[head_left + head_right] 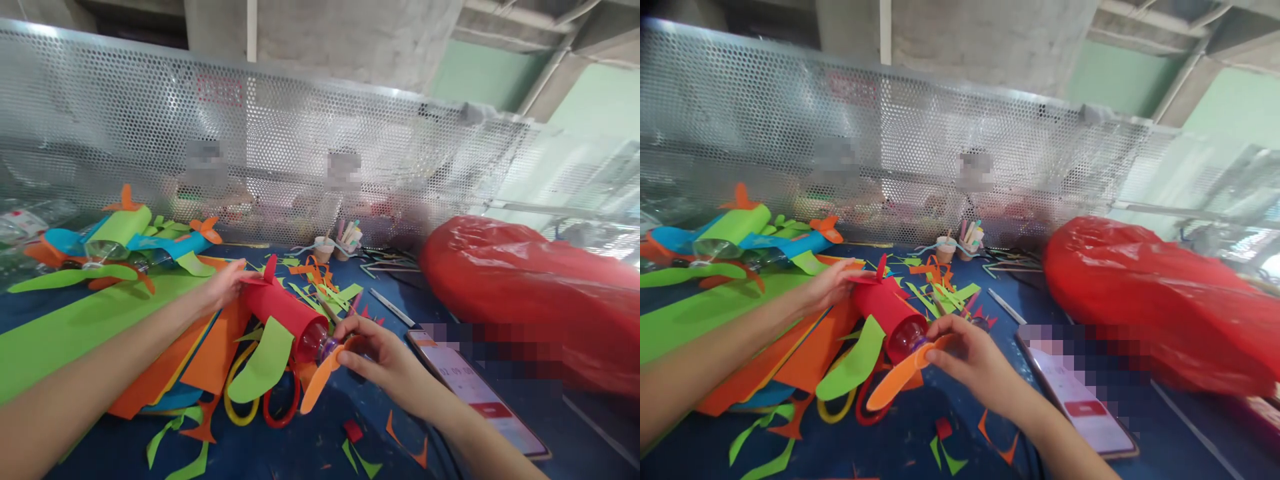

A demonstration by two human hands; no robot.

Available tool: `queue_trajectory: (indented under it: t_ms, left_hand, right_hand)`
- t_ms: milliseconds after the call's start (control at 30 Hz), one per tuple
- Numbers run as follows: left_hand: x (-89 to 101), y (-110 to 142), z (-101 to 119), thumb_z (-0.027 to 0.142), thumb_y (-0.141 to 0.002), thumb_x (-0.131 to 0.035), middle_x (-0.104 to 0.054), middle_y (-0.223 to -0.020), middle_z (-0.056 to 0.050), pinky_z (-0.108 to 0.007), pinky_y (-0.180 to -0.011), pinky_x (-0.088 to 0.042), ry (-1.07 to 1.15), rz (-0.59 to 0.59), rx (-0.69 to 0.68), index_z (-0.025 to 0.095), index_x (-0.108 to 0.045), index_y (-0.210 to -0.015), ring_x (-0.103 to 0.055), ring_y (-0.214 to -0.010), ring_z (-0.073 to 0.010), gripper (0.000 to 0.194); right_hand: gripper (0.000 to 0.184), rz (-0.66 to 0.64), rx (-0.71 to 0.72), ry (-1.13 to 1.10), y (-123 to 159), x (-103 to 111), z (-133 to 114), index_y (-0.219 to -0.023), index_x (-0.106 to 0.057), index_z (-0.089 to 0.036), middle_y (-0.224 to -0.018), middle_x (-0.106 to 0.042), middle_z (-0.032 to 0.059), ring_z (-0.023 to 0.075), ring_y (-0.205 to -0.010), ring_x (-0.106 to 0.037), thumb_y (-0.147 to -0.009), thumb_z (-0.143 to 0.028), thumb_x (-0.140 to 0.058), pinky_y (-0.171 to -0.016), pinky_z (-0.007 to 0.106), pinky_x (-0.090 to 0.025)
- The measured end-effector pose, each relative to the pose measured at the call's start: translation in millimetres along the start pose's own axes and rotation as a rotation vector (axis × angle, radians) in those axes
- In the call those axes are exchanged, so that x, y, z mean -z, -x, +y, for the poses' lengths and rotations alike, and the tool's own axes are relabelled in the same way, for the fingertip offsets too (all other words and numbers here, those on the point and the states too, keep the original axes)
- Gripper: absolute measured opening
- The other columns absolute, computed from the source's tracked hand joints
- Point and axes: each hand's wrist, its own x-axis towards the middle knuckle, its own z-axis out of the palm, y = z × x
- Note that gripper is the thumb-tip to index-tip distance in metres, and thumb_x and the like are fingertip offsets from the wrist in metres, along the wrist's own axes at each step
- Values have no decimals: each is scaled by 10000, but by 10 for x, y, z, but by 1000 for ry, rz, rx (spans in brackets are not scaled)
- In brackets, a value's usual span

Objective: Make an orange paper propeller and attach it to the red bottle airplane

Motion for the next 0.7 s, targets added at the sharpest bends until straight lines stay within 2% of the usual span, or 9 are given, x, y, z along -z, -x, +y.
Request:
queue_trajectory:
  t_ms: [133, 233, 333, 467, 533, 633, 667, 700]
  left_hand:
    - [56, -11, 6, 319, -922, -594, -588, -1221, -93, -440, -823, -537, -4, 26, 32, 170, -561, -1213, -619, -1002, -239, 328]
    - [131, -40, -23, 319, -919, -598, -586, -1226, -93, -438, -820, -538, -45, 39, 60, 171, -563, -1212, -618, -1004, -241, 330]
    - [183, -73, -62, 322, -923, -593, -590, -1216, -91, -442, -824, -537, -92, 22, 84, 169, -562, -1211, -619, -1002, -242, 327]
    - [209, -63, -58, 320, -925, -591, -589, -1216, -94, -444, -827, -536, -140, -51, 51, 170, -558, -1214, -620, -1002, -238, 327]
    - [235, -32, -30, 320, -925, -590, -586, -1222, -94, -444, -827, -536, -172, -104, 30, 170, -557, -1216, -618, -1005, -240, 329]
    - [311, 19, 5, 298, -918, -602, -595, -1216, -90, -442, -844, -531, -233, -197, 5, 181, -565, -1211, -619, -1012, -238, 317]
    - [342, 31, 7, 278, -896, -634, -610, -1201, -84, -439, -861, -526, -253, -230, -2, 193, -569, -1207, -623, -1018, -237, 330]
    - [372, 39, 3, 240, -815, -723, -640, -1168, -65, -414, -897, -512, -270, -259, -9, 233, -567, -1213, -625, -1042, -240, 428]
  right_hand:
    - [124, -21, 60, 312, -14, 51, 51, -963, -600, -219, -986, -619, 23, 161, -905, -604, -848, -237, -640, -854, 303, -481]
    - [124, -40, 76, 405, -41, 102, 109, -970, -613, -232, -1015, -620, 26, 178, -962, -599, -848, -214, -622, -896, 331, -488]
    - [122, 32, 69, 401, -77, 155, 187, -967, -612, -228, -1054, -593, 48, 191, -1005, -603, -850, -216, -576, -896, 348, -514]
    - [211, 273, -10, 362, -128, 225, 353, -1018, -576, -218, -1105, -539, 91, 212, -972, -638, -821, -291, -561, -798, 364, -569]
    - [292, 353, -47, 299, -151, 254, 442, -1049, -547, -224, -1091, -533, 94, 237, -979, -646, -788, -346, -594, -766, 380, -581]
    - [366, 414, -66, 240, -175, 276, 516, -1061, -518, -230, -1131, -515, 94, 239, -938, -663, -752, -389, -630, -779, 409, -577]
    - [388, 421, -68, 220, -178, 276, 519, -1067, -503, -231, -1143, -511, 93, 232, -909, -669, -743, -394, -639, -779, 413, -576]
    - [418, 430, -69, 198, -179, 271, 513, -1079, -483, -235, -1157, -507, 91, 222, -877, -673, -732, -397, -651, -769, 410, -577]
